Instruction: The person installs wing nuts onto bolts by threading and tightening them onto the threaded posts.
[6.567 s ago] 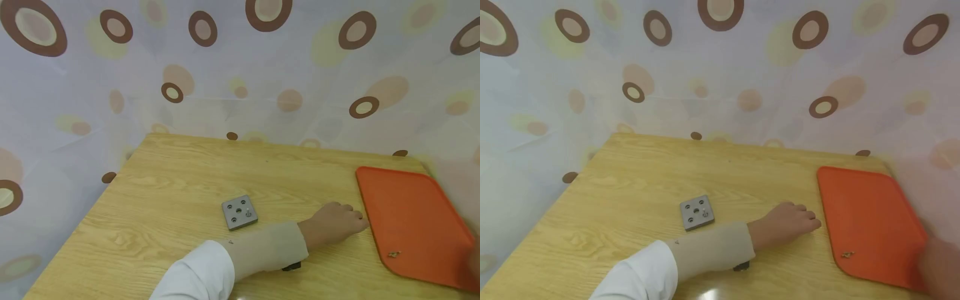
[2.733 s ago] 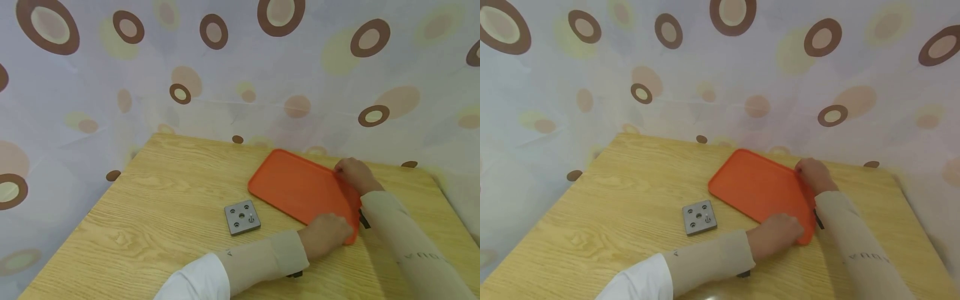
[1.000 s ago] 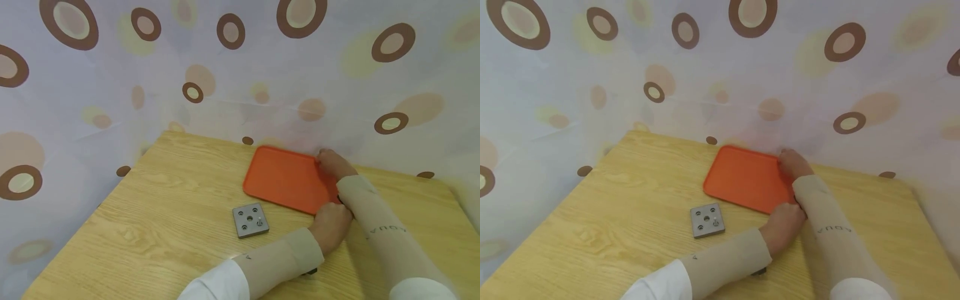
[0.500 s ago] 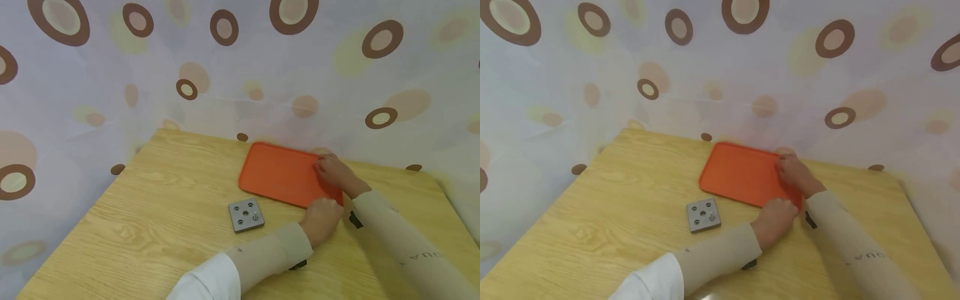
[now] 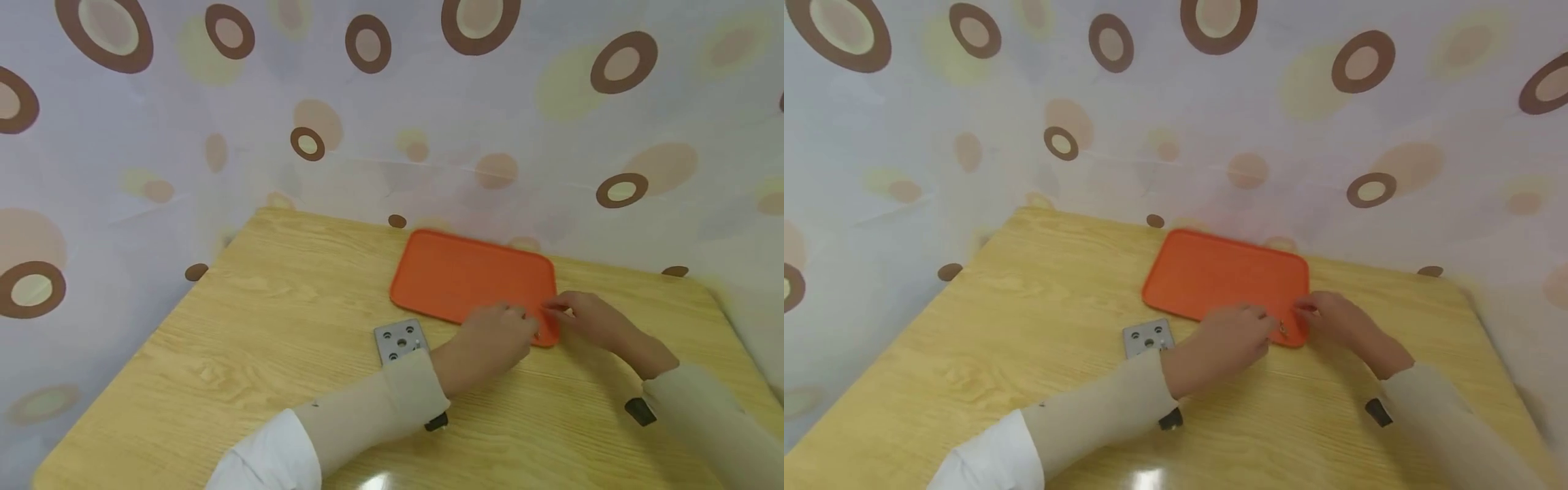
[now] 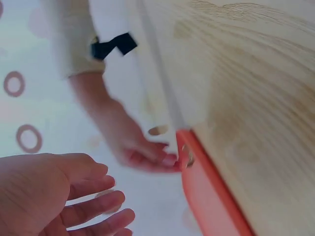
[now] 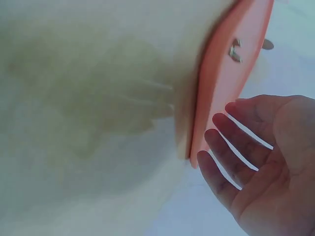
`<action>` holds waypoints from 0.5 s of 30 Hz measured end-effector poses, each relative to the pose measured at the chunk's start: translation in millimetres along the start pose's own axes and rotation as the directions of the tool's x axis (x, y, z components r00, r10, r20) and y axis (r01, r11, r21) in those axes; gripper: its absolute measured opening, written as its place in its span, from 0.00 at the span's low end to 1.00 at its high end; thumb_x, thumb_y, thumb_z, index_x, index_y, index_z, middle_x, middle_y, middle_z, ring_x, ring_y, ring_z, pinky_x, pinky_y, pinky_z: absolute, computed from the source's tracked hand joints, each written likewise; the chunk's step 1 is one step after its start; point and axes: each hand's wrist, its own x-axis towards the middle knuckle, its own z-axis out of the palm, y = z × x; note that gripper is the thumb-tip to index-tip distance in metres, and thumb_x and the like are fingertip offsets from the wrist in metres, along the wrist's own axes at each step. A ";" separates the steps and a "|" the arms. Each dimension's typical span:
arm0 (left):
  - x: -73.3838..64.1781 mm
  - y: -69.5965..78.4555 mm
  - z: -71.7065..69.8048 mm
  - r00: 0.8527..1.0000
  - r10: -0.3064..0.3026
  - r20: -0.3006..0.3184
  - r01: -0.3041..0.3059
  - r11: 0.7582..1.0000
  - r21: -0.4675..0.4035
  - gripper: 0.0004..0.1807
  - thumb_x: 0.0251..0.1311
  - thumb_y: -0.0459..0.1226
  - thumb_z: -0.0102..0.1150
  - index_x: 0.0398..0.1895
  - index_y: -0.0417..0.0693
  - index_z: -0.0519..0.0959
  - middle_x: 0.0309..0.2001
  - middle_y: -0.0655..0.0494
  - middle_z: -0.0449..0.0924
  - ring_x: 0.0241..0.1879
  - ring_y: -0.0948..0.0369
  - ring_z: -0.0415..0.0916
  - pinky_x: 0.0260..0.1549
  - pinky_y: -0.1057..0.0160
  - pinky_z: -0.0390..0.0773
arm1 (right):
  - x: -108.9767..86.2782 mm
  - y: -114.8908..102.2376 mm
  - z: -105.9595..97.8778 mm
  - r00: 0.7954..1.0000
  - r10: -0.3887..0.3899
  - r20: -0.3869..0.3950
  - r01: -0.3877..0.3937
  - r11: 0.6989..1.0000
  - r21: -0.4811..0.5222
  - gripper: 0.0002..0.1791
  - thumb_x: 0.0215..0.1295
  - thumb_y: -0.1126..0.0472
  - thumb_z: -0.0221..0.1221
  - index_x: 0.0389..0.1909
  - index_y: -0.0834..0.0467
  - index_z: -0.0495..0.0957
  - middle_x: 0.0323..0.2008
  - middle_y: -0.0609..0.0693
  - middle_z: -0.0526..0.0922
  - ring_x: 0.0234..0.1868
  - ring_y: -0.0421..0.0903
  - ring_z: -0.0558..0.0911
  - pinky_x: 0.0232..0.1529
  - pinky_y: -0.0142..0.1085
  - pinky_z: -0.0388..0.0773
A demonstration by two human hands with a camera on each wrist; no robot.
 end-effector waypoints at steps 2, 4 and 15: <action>-12.6 -12.9 -8.4 0.999 -0.032 -0.044 0.032 0.999 0.008 0.13 0.66 0.50 0.48 0.48 0.61 0.77 0.40 0.67 0.76 0.33 0.69 0.73 0.22 0.74 0.71 | -6.0 -3.3 2.2 1.000 0.011 -0.010 -0.011 1.000 0.009 0.16 0.66 0.60 0.55 0.49 0.66 0.78 0.41 0.55 0.81 0.43 0.54 0.79 0.43 0.51 0.73; -26.0 -25.7 -12.4 0.995 -0.070 -0.073 0.070 0.998 0.007 0.14 0.67 0.50 0.46 0.48 0.59 0.77 0.39 0.66 0.76 0.33 0.69 0.73 0.23 0.73 0.71 | -10.7 -7.3 4.3 0.999 0.020 -0.027 -0.020 1.000 0.014 0.17 0.67 0.56 0.55 0.48 0.65 0.78 0.40 0.52 0.81 0.42 0.53 0.79 0.42 0.50 0.73; -108.2 -85.5 23.2 0.968 -0.241 0.063 0.249 0.939 -0.235 0.34 0.57 0.65 0.45 0.52 0.47 0.72 0.45 0.57 0.75 0.42 0.61 0.73 0.35 0.64 0.74 | -19.8 -30.5 19.9 0.994 0.049 -0.095 -0.046 0.998 0.033 0.13 0.62 0.50 0.59 0.36 0.56 0.82 0.31 0.43 0.81 0.34 0.44 0.78 0.34 0.41 0.74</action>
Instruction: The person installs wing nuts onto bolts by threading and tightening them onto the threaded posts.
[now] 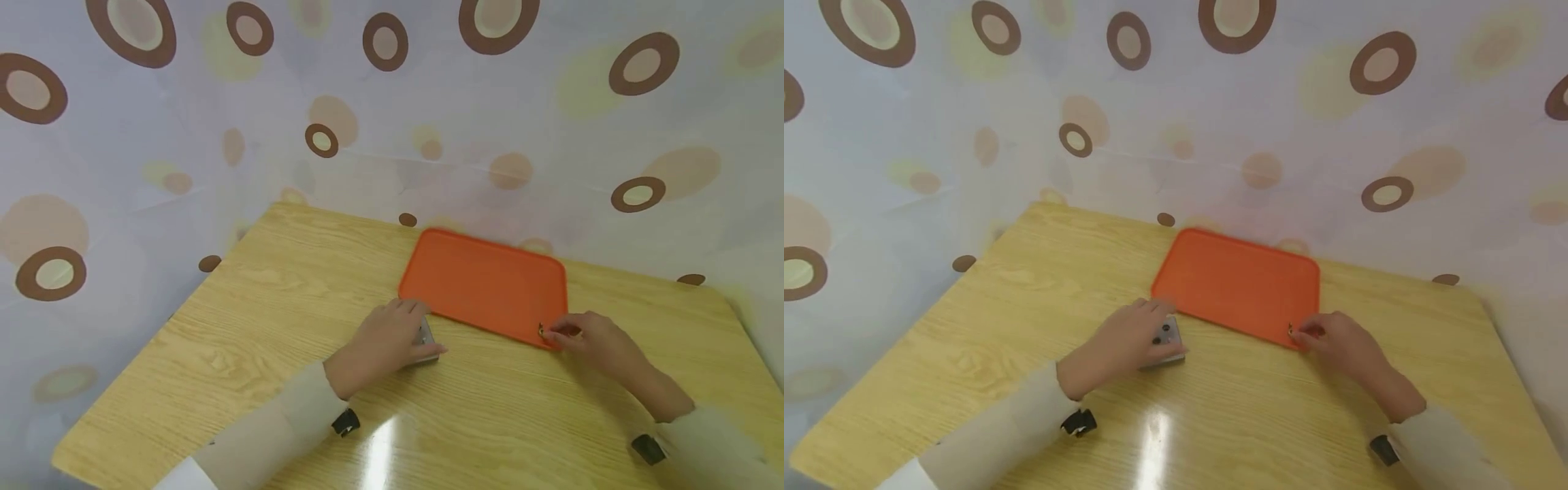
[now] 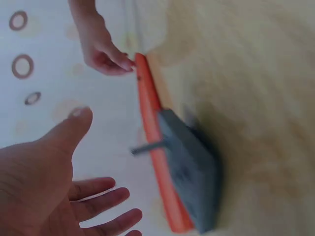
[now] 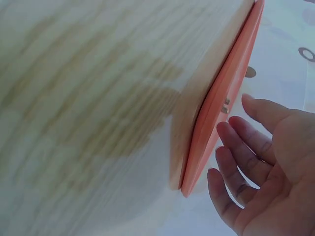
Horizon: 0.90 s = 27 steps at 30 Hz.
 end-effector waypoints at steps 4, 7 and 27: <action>-15.5 -22.9 18.8 0.995 -0.050 0.083 0.059 0.993 -0.098 0.45 0.52 0.70 0.44 0.63 0.48 0.64 0.57 0.54 0.68 0.52 0.56 0.65 0.46 0.54 0.69 | 0.8 -2.7 5.1 1.000 -0.010 -0.008 0.010 1.000 0.016 0.12 0.61 0.52 0.61 0.36 0.57 0.82 0.31 0.43 0.81 0.33 0.43 0.79 0.32 0.38 0.74; -24.4 -32.6 28.9 0.991 -0.077 0.111 0.093 0.985 -0.149 0.50 0.48 0.71 0.47 0.67 0.49 0.59 0.62 0.53 0.63 0.56 0.54 0.61 0.50 0.53 0.66 | 1.6 -2.3 8.0 1.000 -0.024 -0.010 0.024 1.000 0.002 0.10 0.60 0.54 0.61 0.35 0.56 0.82 0.30 0.43 0.81 0.32 0.42 0.79 0.32 0.37 0.74; -27.2 -48.2 45.9 0.987 -0.039 0.157 0.092 0.935 -0.342 0.59 0.43 0.67 0.61 0.70 0.41 0.50 0.63 0.46 0.59 0.58 0.54 0.58 0.57 0.56 0.60 | -0.4 -1.9 12.1 0.999 0.013 -0.051 -0.014 1.000 -0.016 0.04 0.58 0.60 0.63 0.32 0.58 0.82 0.27 0.45 0.82 0.29 0.43 0.80 0.30 0.38 0.75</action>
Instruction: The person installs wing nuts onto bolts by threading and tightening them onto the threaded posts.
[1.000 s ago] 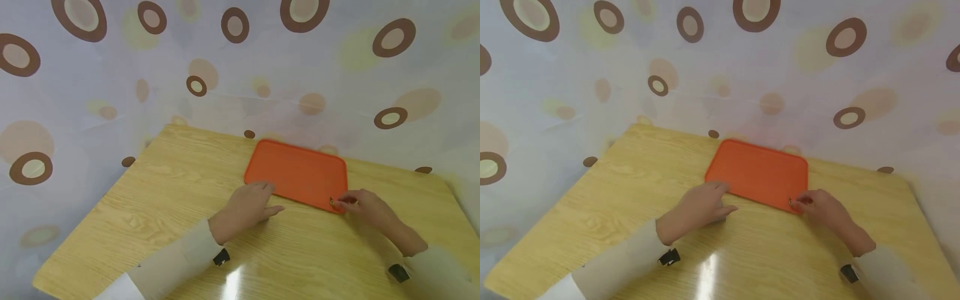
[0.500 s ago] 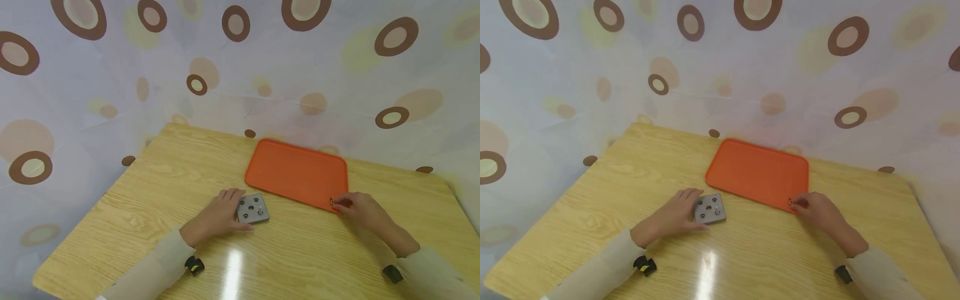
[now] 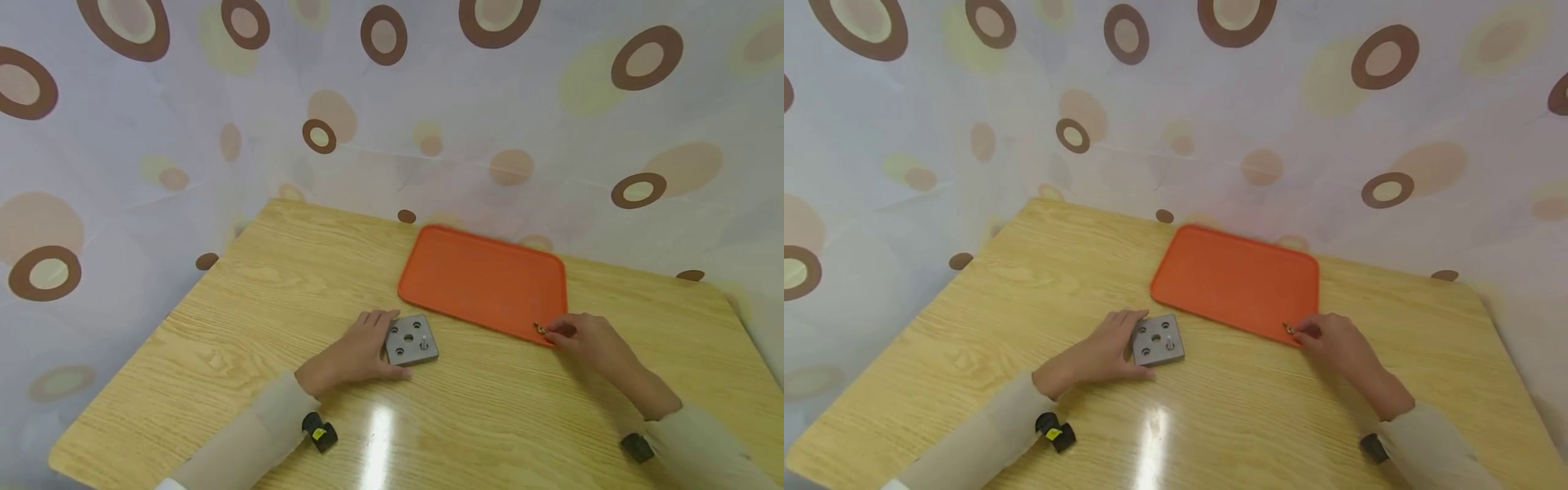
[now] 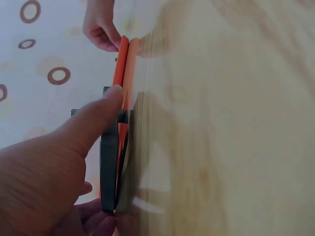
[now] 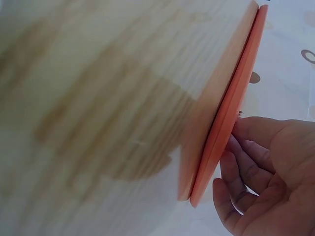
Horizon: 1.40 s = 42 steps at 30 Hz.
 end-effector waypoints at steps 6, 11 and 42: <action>2.2 -1.8 6.5 0.999 0.026 -0.045 -0.026 1.000 0.015 0.55 0.45 0.64 0.62 0.69 0.41 0.53 0.60 0.47 0.63 0.53 0.55 0.59 0.52 0.58 0.64 | 0.0 -0.1 2.7 1.000 0.004 -0.028 -0.004 1.000 0.003 0.07 0.61 0.57 0.61 0.31 0.56 0.83 0.27 0.44 0.81 0.31 0.46 0.80 0.31 0.42 0.74; 4.2 -2.3 8.7 0.998 0.014 -0.053 -0.017 0.999 -0.044 0.54 0.44 0.61 0.64 0.69 0.43 0.54 0.58 0.50 0.63 0.51 0.57 0.58 0.49 0.59 0.65 | -0.4 -0.9 4.4 0.998 -0.009 -0.066 0.010 1.000 0.015 0.08 0.61 0.56 0.61 0.32 0.56 0.84 0.29 0.46 0.82 0.33 0.48 0.80 0.32 0.43 0.74; 10.7 -11.8 9.2 0.999 -0.036 0.040 0.048 0.933 -0.358 0.56 0.39 0.58 0.71 0.70 0.49 0.54 0.61 0.52 0.57 0.54 0.60 0.61 0.55 0.59 0.62 | 10.4 -78.2 25.7 0.985 -0.156 -0.067 0.170 0.890 0.424 0.05 0.61 0.56 0.60 0.36 0.51 0.82 0.32 0.47 0.83 0.32 0.42 0.81 0.32 0.34 0.76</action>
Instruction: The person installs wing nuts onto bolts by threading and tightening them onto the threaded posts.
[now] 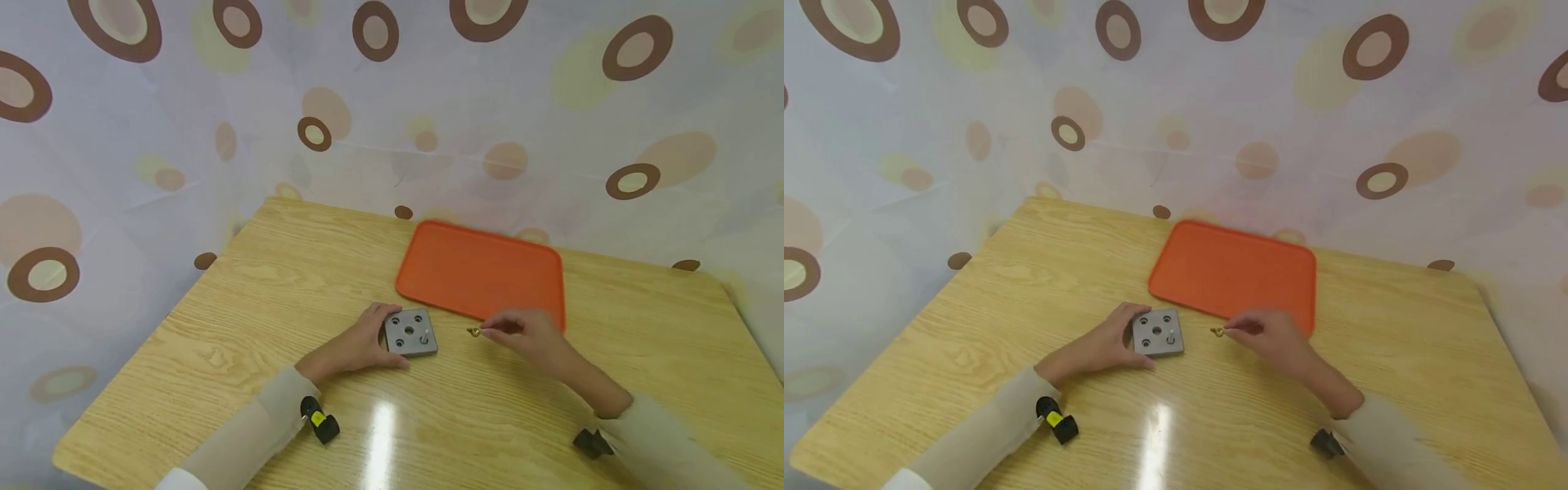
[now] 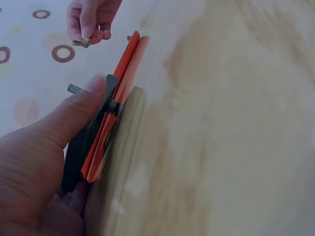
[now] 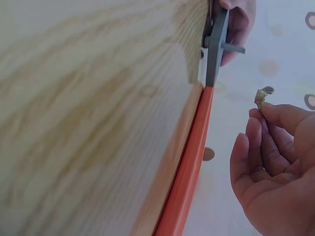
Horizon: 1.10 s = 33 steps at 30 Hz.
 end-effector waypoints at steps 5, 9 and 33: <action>0.1 -2.6 -0.7 1.000 -0.011 0.012 0.011 1.000 -0.015 0.57 0.38 0.58 0.71 0.70 0.51 0.53 0.62 0.52 0.56 0.55 0.60 0.60 0.57 0.58 0.60 | 5.1 -8.4 10.7 1.000 0.006 0.026 -0.006 1.000 -0.011 0.05 0.61 0.53 0.60 0.36 0.48 0.82 0.32 0.45 0.83 0.32 0.39 0.80 0.32 0.35 0.76; -0.6 -2.4 -1.7 1.000 0.001 0.007 -0.001 1.000 -0.013 0.55 0.40 0.57 0.71 0.70 0.51 0.54 0.60 0.53 0.58 0.53 0.61 0.61 0.55 0.59 0.62 | 10.6 -17.1 17.3 0.999 0.004 0.032 -0.005 1.000 0.025 0.06 0.61 0.53 0.60 0.37 0.49 0.82 0.32 0.47 0.84 0.33 0.42 0.81 0.32 0.36 0.76; 1.0 0.5 4.5 0.995 0.094 -0.041 -0.089 0.992 0.094 0.48 0.44 0.53 0.69 0.66 0.46 0.54 0.55 0.52 0.58 0.51 0.58 0.56 0.48 0.60 0.63 | 34.3 -32.8 47.6 0.994 -0.108 0.037 0.106 0.994 0.036 0.05 0.60 0.60 0.62 0.35 0.54 0.82 0.31 0.45 0.82 0.31 0.38 0.78 0.34 0.35 0.76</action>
